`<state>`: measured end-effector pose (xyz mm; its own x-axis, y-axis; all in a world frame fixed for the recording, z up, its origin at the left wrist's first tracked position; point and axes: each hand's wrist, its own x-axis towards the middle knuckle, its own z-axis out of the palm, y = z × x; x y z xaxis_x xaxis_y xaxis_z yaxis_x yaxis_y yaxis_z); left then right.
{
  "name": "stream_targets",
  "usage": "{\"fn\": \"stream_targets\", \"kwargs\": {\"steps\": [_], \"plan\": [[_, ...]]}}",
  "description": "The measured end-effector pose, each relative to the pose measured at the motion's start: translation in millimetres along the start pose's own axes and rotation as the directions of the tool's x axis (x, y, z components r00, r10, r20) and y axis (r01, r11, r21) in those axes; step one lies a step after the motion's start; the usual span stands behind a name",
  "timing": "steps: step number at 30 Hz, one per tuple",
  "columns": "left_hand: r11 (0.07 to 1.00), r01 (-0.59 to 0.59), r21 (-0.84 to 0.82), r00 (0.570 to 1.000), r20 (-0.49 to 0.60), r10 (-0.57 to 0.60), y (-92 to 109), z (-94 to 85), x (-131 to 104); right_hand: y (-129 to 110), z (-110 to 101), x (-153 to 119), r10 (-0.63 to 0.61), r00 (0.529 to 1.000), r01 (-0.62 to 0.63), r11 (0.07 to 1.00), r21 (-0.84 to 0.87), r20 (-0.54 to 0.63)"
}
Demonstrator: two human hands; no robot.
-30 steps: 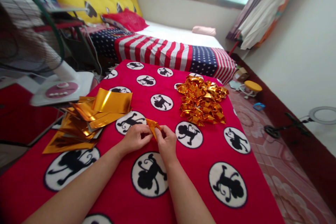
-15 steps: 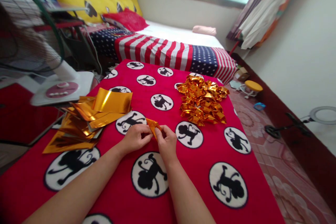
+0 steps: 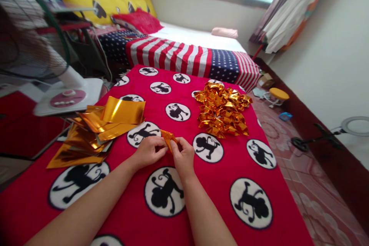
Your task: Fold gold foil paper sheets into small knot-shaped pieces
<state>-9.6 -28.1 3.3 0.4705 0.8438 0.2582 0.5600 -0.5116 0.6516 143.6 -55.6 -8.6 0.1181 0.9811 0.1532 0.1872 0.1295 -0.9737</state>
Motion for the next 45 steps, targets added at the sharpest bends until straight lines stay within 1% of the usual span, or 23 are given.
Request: {"fn": "stream_targets", "kwargs": {"steps": [15,28,32,36,41,45], "plan": [[1.000,0.005,-0.009,1.000,0.017,-0.005,-1.4,1.4,-0.7,-1.3,-0.9,0.9,-0.011,1.000,0.011,1.000,0.001,0.010],[1.000,0.006,-0.001,1.000,0.002,-0.006,-0.8,0.9,0.3,-3.6,-1.3,0.2,-0.021,1.000,0.021,1.000,-0.003,0.005],[1.000,0.001,0.000,1.000,-0.001,-0.001,-0.5,0.7,0.1,-2.7,-1.0,-0.8,-0.014,1.000,0.015,0.999,0.037,-0.014],[1.000,0.003,0.010,1.000,-0.007,-0.003,-1.0,1.0,-0.1,-0.6,-1.3,-2.0,-0.005,1.000,0.005,0.996,0.086,-0.008],[1.000,0.001,0.013,1.000,-0.001,-0.001,-0.8,0.3,-0.3,1.5,-1.7,-1.7,-0.043,0.999,0.043,0.999,0.016,-0.025],[1.000,-0.009,0.007,1.000,-0.007,0.009,-0.2,-0.3,-0.2,2.5,-1.5,-1.3,-0.053,0.998,0.053,0.999,0.003,-0.045]]}}
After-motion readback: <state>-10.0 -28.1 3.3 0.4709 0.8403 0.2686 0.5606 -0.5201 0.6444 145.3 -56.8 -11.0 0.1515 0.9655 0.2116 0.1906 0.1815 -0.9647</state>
